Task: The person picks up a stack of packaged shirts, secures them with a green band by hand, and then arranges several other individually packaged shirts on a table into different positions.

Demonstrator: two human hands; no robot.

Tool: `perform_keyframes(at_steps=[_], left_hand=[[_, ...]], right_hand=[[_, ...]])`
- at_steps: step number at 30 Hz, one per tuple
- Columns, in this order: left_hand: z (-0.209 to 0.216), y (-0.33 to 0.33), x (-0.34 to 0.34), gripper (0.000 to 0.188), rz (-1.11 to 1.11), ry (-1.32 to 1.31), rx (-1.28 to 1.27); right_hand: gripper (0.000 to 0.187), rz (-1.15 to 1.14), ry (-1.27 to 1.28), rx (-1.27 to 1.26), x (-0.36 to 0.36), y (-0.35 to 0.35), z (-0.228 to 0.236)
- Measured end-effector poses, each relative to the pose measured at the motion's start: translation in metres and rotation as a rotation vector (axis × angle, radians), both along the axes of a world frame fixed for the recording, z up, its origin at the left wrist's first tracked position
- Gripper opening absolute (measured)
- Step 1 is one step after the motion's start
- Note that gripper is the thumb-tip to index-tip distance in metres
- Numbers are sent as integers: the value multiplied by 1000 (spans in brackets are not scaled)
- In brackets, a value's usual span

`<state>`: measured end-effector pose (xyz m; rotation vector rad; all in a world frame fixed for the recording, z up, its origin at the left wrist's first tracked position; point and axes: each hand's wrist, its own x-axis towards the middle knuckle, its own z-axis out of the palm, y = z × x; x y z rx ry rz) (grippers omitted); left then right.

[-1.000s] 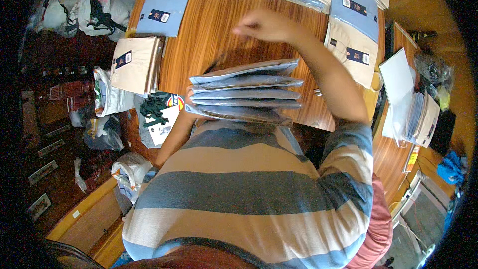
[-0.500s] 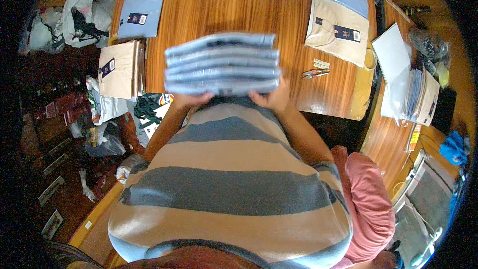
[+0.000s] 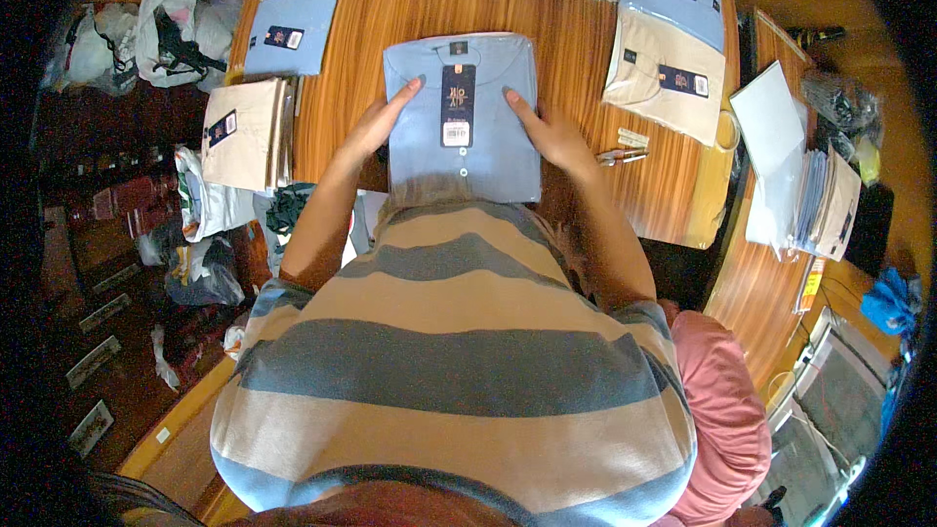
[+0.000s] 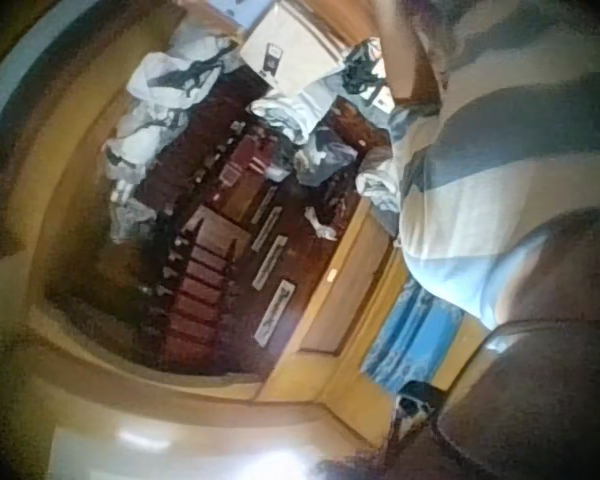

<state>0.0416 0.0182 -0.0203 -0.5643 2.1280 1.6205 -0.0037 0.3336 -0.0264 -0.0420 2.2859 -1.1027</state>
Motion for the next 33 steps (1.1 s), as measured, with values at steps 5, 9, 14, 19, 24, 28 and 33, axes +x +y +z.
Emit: perform_keyframes(at_steps=[5,9,14,19,24,28,33], left_hand=[[-7,-22,26,95,-185,0,-231],[9,-44,57,95,-218,-117,-2],[3,-92,93,31,-316,-234,52],[14,-132,117,31,-342,-133,-96],[54,-153,124,31,-173,-334,45],[84,-142,117,32,17,-110,182],[112,-77,65,32,-324,378,157]], right_hand=[[87,30,208,-14,15,14,-16],[63,114,161,-28,21,44,-16],[27,317,208,-65,22,78,-38],[23,423,197,8,7,101,-41],[26,360,153,55,3,126,-14],[33,228,128,117,-5,114,37],[39,236,400,37,-20,64,102]])
